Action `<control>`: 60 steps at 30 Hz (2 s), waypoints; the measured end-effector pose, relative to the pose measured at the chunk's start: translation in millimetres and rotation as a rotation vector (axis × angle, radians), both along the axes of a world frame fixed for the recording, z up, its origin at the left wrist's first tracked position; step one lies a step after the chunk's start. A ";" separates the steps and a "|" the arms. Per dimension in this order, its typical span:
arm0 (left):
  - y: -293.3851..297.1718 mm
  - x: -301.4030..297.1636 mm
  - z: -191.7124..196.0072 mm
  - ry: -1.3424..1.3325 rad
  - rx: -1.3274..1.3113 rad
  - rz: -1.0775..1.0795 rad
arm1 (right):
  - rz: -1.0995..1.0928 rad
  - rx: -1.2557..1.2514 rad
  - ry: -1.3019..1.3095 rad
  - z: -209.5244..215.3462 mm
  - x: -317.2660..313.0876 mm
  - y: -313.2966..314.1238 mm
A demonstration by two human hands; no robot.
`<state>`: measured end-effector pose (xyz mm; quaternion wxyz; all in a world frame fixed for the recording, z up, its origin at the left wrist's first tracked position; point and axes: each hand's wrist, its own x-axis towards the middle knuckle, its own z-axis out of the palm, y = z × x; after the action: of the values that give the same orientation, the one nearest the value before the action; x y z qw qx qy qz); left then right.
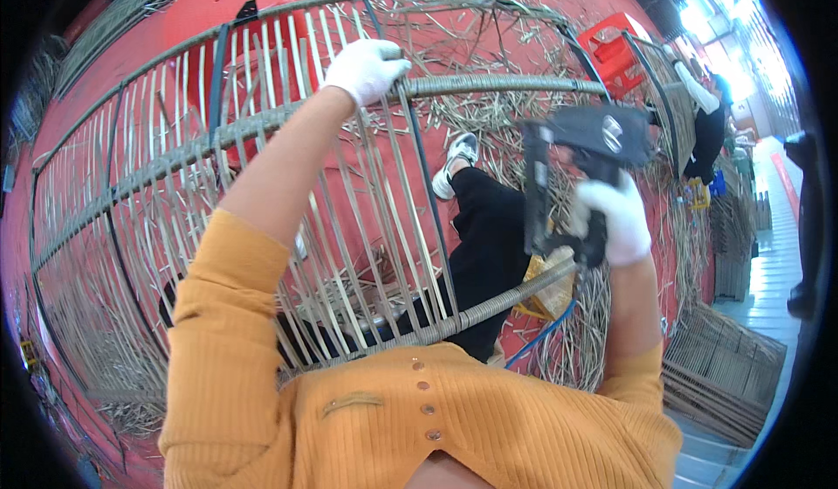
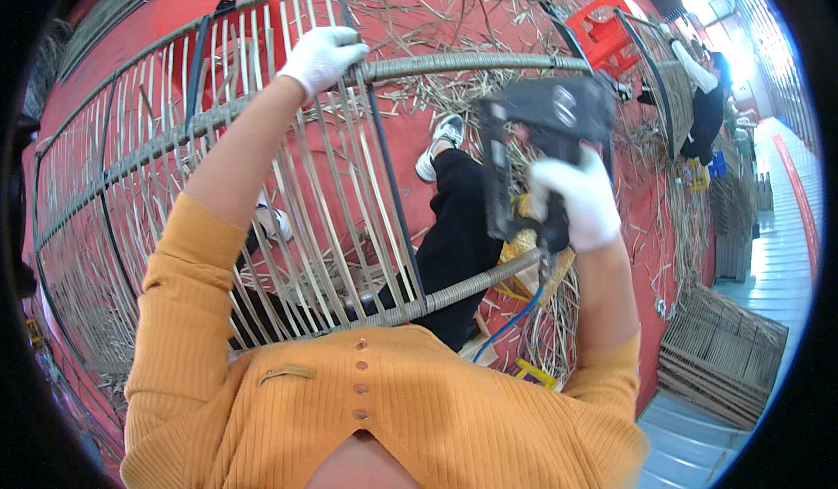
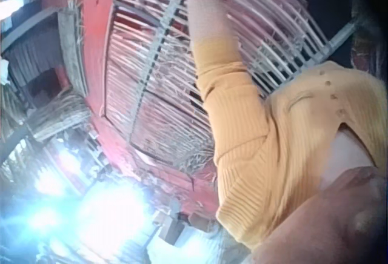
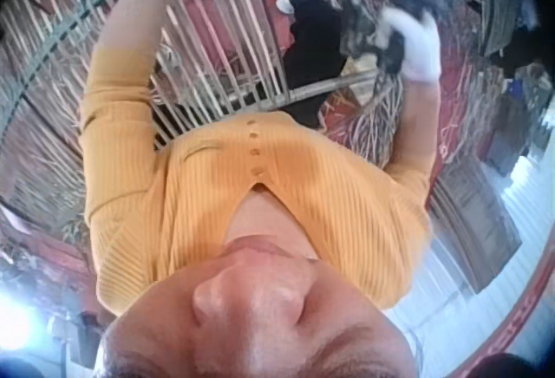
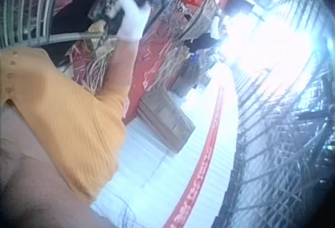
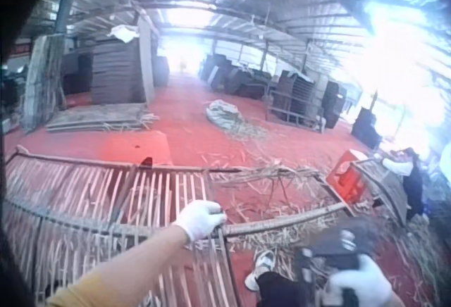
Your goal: The person weaves thin dried plant strips into a circular metal basket frame, using a staple gun to secure the ends. The person repeatedly threads strips through the frame and staples them in place.
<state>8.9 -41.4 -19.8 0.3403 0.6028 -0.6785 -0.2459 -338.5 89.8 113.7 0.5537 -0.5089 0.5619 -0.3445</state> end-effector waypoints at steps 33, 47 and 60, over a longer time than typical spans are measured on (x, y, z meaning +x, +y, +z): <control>5.4 -2.0 4.9 -0.175 -0.027 0.039 | -0.213 0.039 0.069 31.4 -44.7 54.5; 40.9 5.4 -2.8 -0.350 -0.315 0.261 | -0.592 0.162 1.017 -283.6 -265.6 143.3; 62.3 -3.1 1.6 -0.579 -0.263 0.241 | -1.185 -0.044 -0.293 -242.6 -240.5 29.2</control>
<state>5.7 20.8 -18.1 0.2350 0.6743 -0.6969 0.0672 -579.0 119.0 -128.9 0.3286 -0.0683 0.6602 -0.6719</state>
